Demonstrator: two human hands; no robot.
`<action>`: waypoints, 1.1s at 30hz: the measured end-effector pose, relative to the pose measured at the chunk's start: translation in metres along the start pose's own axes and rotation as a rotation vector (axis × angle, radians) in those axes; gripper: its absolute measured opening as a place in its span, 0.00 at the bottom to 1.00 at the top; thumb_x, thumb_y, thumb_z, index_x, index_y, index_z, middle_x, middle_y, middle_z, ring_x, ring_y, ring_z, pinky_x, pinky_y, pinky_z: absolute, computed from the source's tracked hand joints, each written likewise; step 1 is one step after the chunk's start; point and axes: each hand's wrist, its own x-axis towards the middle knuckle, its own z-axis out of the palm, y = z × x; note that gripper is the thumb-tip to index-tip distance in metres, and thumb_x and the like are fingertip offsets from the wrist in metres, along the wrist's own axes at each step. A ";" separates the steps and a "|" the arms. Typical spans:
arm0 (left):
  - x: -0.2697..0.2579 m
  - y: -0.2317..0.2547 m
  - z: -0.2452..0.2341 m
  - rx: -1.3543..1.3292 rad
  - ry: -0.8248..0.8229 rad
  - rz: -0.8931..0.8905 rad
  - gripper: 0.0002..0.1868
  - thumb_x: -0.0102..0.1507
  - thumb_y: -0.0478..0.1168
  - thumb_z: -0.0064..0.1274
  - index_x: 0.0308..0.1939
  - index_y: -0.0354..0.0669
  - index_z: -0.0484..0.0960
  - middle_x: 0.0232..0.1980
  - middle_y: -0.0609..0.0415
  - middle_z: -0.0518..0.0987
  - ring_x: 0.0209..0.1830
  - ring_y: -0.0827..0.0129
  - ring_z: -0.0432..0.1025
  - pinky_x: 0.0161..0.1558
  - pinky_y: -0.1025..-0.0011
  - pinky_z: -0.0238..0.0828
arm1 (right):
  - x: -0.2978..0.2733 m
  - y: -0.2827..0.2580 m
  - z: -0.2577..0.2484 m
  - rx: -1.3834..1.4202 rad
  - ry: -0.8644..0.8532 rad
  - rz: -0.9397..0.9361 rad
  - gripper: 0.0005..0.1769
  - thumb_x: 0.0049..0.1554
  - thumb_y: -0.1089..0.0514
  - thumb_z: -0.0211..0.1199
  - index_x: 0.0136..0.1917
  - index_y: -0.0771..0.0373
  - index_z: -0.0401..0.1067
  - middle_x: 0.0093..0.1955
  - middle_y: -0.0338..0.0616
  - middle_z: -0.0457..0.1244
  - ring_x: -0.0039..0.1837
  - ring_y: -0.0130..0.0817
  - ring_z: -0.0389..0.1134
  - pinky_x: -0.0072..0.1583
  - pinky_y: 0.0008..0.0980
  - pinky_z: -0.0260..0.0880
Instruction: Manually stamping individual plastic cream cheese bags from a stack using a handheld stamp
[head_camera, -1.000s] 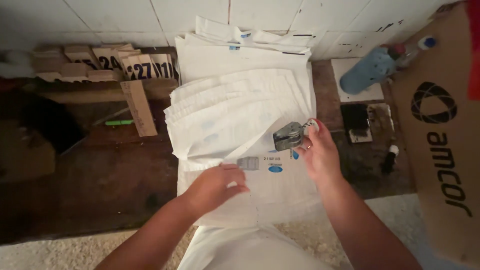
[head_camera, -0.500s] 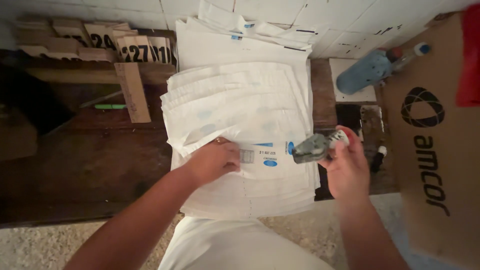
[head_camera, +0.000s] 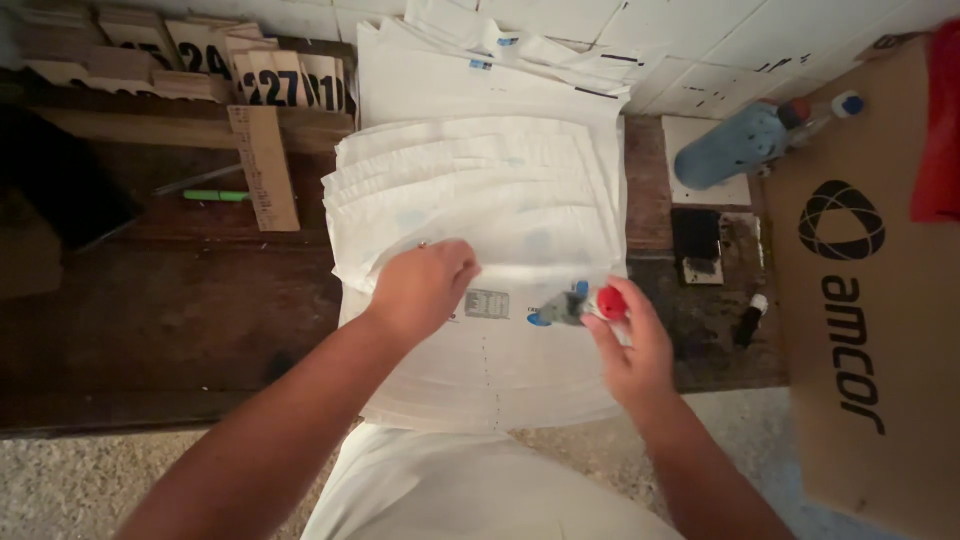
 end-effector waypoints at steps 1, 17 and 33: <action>-0.001 0.004 -0.003 0.002 0.010 -0.097 0.10 0.71 0.54 0.44 0.47 0.60 0.77 0.33 0.55 0.79 0.35 0.50 0.80 0.40 0.53 0.78 | 0.005 -0.007 0.009 -0.121 0.013 -0.129 0.30 0.56 0.61 0.71 0.70 0.69 0.68 0.57 0.57 0.65 0.58 0.52 0.72 0.56 0.39 0.76; 0.008 -0.035 0.074 0.239 0.128 0.531 0.11 0.52 0.52 0.68 0.36 0.63 0.85 0.53 0.60 0.75 0.59 0.54 0.69 0.49 0.58 0.74 | 0.055 -0.032 -0.017 0.173 0.002 0.202 0.28 0.63 0.57 0.63 0.73 0.65 0.61 0.62 0.60 0.62 0.62 0.50 0.69 0.56 0.44 0.78; 0.018 -0.015 0.051 0.053 0.055 0.377 0.07 0.64 0.49 0.59 0.40 0.56 0.85 0.44 0.56 0.77 0.49 0.53 0.76 0.43 0.58 0.79 | -0.001 -0.028 -0.039 0.052 0.059 0.139 0.29 0.62 0.58 0.60 0.72 0.73 0.59 0.59 0.61 0.61 0.62 0.51 0.70 0.56 0.37 0.75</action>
